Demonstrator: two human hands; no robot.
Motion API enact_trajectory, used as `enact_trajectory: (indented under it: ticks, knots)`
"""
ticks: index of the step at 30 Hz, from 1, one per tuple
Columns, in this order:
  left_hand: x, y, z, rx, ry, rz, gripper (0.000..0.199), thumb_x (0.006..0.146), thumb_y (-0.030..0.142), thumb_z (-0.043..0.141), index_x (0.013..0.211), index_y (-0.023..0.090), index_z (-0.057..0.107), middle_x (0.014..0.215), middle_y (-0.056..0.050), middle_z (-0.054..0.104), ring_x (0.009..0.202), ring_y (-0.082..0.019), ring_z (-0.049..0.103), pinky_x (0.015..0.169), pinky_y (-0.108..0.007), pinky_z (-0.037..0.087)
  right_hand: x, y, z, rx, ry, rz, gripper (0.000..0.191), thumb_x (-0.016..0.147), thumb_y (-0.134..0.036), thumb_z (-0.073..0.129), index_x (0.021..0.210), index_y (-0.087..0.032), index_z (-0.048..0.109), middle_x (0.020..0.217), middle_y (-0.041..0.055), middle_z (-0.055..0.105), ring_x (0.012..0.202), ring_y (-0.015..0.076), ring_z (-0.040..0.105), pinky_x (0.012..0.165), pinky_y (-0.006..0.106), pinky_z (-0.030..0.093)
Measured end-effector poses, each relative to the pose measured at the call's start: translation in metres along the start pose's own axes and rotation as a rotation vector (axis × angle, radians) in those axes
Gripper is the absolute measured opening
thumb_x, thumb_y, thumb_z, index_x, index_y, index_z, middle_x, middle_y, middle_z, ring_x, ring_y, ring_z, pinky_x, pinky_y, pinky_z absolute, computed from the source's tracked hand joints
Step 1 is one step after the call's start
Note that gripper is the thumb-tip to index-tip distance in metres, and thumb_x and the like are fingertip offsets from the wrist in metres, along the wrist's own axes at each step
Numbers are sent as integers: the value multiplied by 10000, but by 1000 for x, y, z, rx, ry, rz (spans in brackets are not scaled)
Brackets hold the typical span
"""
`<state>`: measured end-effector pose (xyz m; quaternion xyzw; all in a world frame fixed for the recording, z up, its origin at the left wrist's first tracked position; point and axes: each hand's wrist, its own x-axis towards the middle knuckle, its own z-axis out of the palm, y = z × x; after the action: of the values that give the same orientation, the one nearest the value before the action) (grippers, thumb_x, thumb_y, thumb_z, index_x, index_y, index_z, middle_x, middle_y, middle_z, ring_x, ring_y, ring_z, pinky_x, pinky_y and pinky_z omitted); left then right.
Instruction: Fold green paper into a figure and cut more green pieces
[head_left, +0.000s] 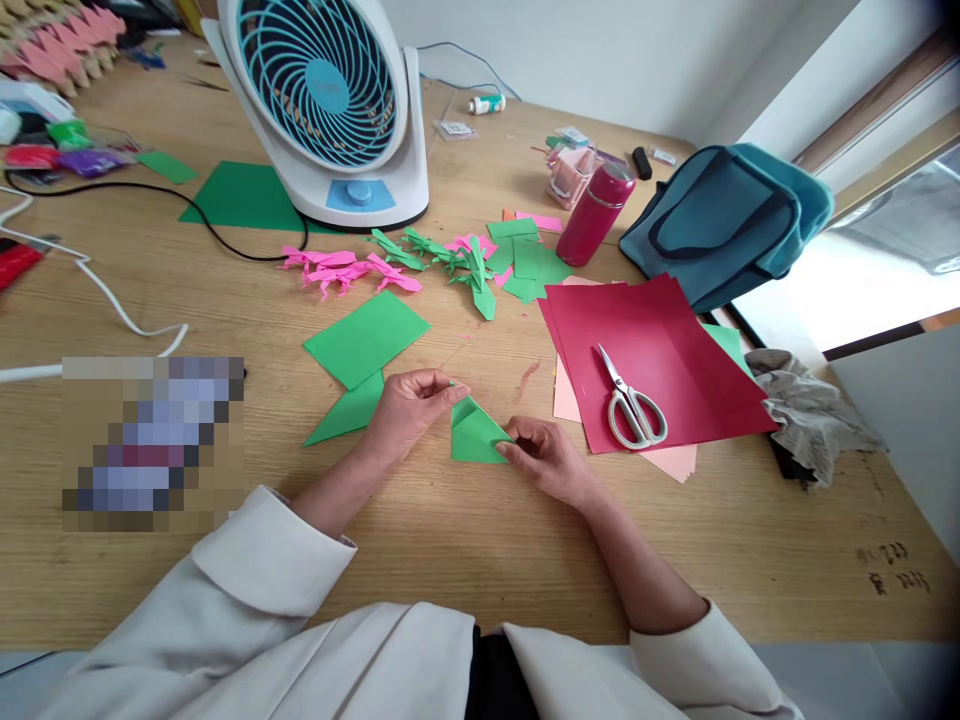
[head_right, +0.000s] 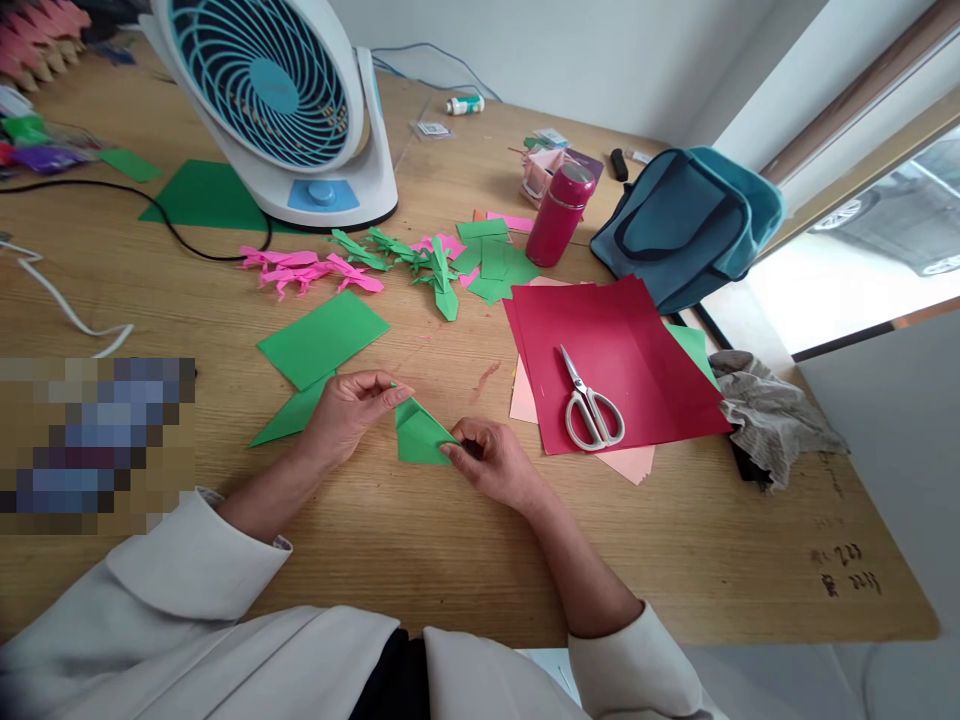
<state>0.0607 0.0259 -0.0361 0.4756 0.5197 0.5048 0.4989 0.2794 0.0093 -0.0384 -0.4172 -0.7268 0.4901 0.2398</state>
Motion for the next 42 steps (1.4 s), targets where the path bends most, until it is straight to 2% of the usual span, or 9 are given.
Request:
enact_trajectory:
  ticks: [6, 9, 14, 17, 21, 25, 29, 36, 42]
  knots:
    - [3, 2, -1, -111, 42, -24, 301, 680, 447, 802, 694, 158, 721, 647, -3, 657, 608, -112, 534, 596, -245, 432, 0, -1, 1, -27, 16, 21, 333, 915, -416, 559, 677, -190, 500, 617, -35, 416, 576, 111, 371, 535, 249, 267]
    - [7, 9, -8, -182, 132, -9, 266, 722, 421, 764, 715, 160, 711, 669, -8, 662, 584, -92, 515, 573, -229, 416, -1, -3, 0, -48, 36, 25, 312, 915, -381, 560, 677, -192, 488, 615, -38, 411, 574, 109, 370, 530, 248, 262]
    - [7, 24, -42, -15, 316, 114, 177, 767, 370, 719, 765, 194, 705, 754, -6, 692, 668, -111, 576, 630, -227, 454, 1, 0, -8, -143, 183, 7, 291, 938, -352, 518, 695, -193, 529, 630, -22, 480, 581, 124, 415, 539, 254, 298]
    - [-7, 24, -71, 182, 364, 158, 165, 805, 369, 693, 864, 216, 710, 868, -16, 717, 790, -149, 631, 716, -249, 484, 3, 7, -14, -257, 309, -18, 227, 942, -327, 509, 804, -190, 625, 723, 20, 609, 664, 165, 532, 610, 272, 383]
    - [-37, 11, -97, 625, 292, 192, 205, 844, 376, 644, 989, 238, 690, 975, -35, 704, 908, -213, 642, 842, -335, 492, 6, 19, -20, -311, 438, -44, 253, 943, -313, 505, 1103, -194, 661, 973, 91, 699, 855, 229, 640, 761, 335, 486]
    - [-56, -1, -103, 975, 174, 265, 346, 829, 390, 645, 1148, 259, 635, 1149, -80, 640, 1130, -295, 568, 997, -439, 440, 6, 29, -23, -536, 573, -125, 351, 934, -311, 517, 1256, -194, 593, 1082, 136, 644, 1001, 277, 604, 869, 431, 490]
    - [-59, -6, -103, 1064, 152, 289, 390, 836, 392, 620, 1189, 227, 612, 1170, -108, 618, 1136, -315, 561, 1008, -459, 438, 5, 30, -22, -638, 609, -176, 324, 944, -290, 506, 1241, -196, 591, 1135, 148, 611, 1071, 291, 570, 920, 460, 468]
    - [-57, -7, -109, 1202, 110, 340, 276, 908, 346, 534, 1129, 218, 638, 1112, -98, 675, 1076, -292, 603, 947, -412, 464, 4, 26, -18, -597, 558, -224, 247, 938, -256, 515, 1148, -191, 628, 1111, 139, 622, 1026, 278, 584, 900, 427, 484]
    - [-63, 2, -110, 1312, 170, 459, 216, 964, 271, 459, 935, 217, 667, 926, -68, 732, 875, -249, 673, 773, -359, 493, 3, 23, -16, -533, 559, -256, 227, 941, -223, 505, 1125, -203, 637, 1094, 123, 628, 1035, 274, 600, 907, 439, 498]
